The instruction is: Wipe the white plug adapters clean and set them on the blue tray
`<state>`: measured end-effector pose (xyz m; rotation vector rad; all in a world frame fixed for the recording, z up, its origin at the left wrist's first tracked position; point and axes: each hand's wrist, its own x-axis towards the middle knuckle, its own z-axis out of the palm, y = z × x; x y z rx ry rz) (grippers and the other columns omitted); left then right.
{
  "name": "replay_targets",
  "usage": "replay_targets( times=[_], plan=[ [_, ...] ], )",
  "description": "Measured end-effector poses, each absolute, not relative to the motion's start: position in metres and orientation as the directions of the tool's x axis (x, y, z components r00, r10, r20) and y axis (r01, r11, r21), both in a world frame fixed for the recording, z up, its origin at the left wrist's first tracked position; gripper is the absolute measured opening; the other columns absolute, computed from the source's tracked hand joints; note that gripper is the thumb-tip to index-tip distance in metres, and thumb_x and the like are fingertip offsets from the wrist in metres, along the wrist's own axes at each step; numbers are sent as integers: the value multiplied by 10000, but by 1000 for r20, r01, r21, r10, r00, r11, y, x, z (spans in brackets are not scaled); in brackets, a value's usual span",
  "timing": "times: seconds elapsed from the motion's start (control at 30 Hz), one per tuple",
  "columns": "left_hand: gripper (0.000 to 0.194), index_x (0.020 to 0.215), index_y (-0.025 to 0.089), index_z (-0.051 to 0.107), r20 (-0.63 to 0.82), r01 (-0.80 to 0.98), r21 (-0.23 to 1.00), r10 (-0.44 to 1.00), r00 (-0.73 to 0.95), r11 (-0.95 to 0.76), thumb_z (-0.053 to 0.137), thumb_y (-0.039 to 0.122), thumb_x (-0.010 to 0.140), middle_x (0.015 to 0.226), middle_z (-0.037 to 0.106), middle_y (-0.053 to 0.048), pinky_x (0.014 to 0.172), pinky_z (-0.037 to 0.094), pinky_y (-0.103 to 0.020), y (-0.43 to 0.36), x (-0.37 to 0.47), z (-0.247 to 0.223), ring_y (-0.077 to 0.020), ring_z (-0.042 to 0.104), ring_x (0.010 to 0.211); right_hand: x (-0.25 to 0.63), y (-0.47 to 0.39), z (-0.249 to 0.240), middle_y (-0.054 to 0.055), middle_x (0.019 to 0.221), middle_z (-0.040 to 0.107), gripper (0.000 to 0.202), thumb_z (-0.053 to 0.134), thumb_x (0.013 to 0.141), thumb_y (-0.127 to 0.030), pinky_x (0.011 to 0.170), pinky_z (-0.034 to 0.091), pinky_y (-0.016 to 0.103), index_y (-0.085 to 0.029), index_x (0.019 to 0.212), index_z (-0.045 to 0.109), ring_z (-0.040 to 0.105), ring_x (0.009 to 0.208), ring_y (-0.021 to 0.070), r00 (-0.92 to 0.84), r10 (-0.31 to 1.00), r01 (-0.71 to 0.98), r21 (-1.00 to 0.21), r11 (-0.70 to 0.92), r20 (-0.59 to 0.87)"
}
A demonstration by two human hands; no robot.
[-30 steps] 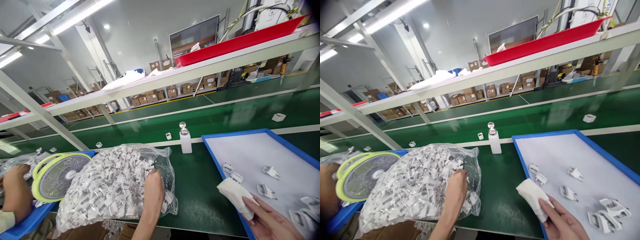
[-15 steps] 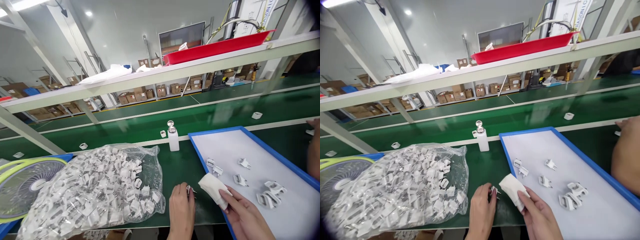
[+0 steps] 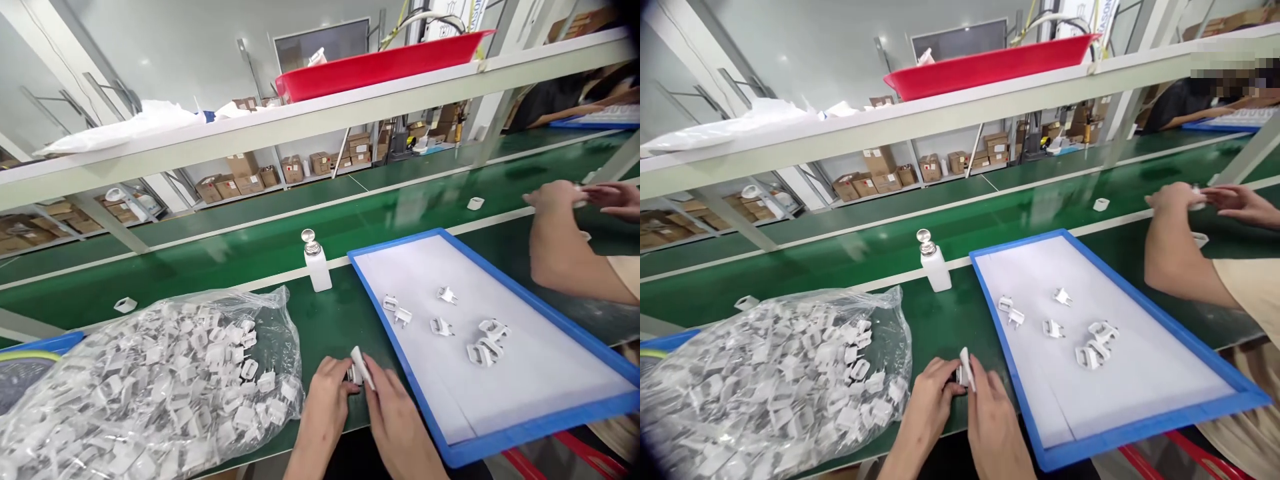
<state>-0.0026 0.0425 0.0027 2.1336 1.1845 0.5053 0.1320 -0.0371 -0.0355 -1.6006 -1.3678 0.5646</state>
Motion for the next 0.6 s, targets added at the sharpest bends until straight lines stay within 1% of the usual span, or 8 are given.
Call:
replay_targets(
  times=[0.03,0.1,0.17,0.27,0.33,0.43,0.53,0.6],
  plan=[
    [451,1076,170,756,32,612,686,856,516,-394,433,-40,843,901,721,-75,790,570,-299,41,-2,1,-226,651,917,126,-37,-43,147,1142,716,494,361,1039,-255,834,632,392,-212,1502,529,731,991,269,245,935,536,-839,90,257],
    [438,1020,159,760,51,615,676,859,510,-405,401,-35,860,881,712,-86,771,570,-318,38,-1,-2,-235,648,893,118,-39,-57,145,1141,715,545,354,1027,-196,843,634,393,-214,1565,441,726,975,264,183,925,570,-802,177,334],
    [447,1066,135,755,77,616,666,860,504,-420,383,-26,878,923,728,-111,814,573,-357,37,-2,-5,-251,657,921,115,-45,-66,131,1148,718,601,375,1014,-153,883,626,411,-237,1609,358,716,993,271,133,911,590,-770,243,390],
    [474,1167,116,735,114,607,660,857,503,-444,372,-18,893,978,742,-135,851,582,-383,37,-3,-9,-261,672,956,119,-49,-67,120,1099,734,608,378,1003,-138,887,629,423,-236,1604,370,721,979,280,92,899,594,-748,295,427],
    [468,1126,146,753,136,594,660,851,507,-459,379,-13,894,919,737,-111,803,595,-363,38,-3,-10,-251,670,908,123,-43,-61,137,1136,724,579,373,1009,-151,871,635,401,-216,1583,409,727,994,272,107,910,582,-767,270,402],
    [483,1093,191,763,177,564,668,840,513,-485,373,-14,895,836,718,-76,724,607,-321,37,-3,-11,-231,655,840,126,-28,-47,164,1148,713,509,358,1026,-189,835,638,393,-183,1513,508,737,979,263,194,936,544,-827,146,293],
    [506,1134,202,756,225,512,683,817,531,-521,350,-9,916,853,735,-77,688,622,-272,34,-4,-11,-212,660,842,127,-17,-32,171,1118,726,468,347,1037,-265,877,613,423,-160,1405,617,731,1009,279,270,946,465,-884,36,181],
    [499,1162,213,751,283,453,695,791,542,-559,354,6,942,919,760,-81,670,624,-235,31,-6,-9,-196,673,861,130,-18,-17,174,1143,733,468,365,1038,-333,922,589,433,-147,1362,646,722,1045,289,300,948,388,-921,-20,105]
  ],
)
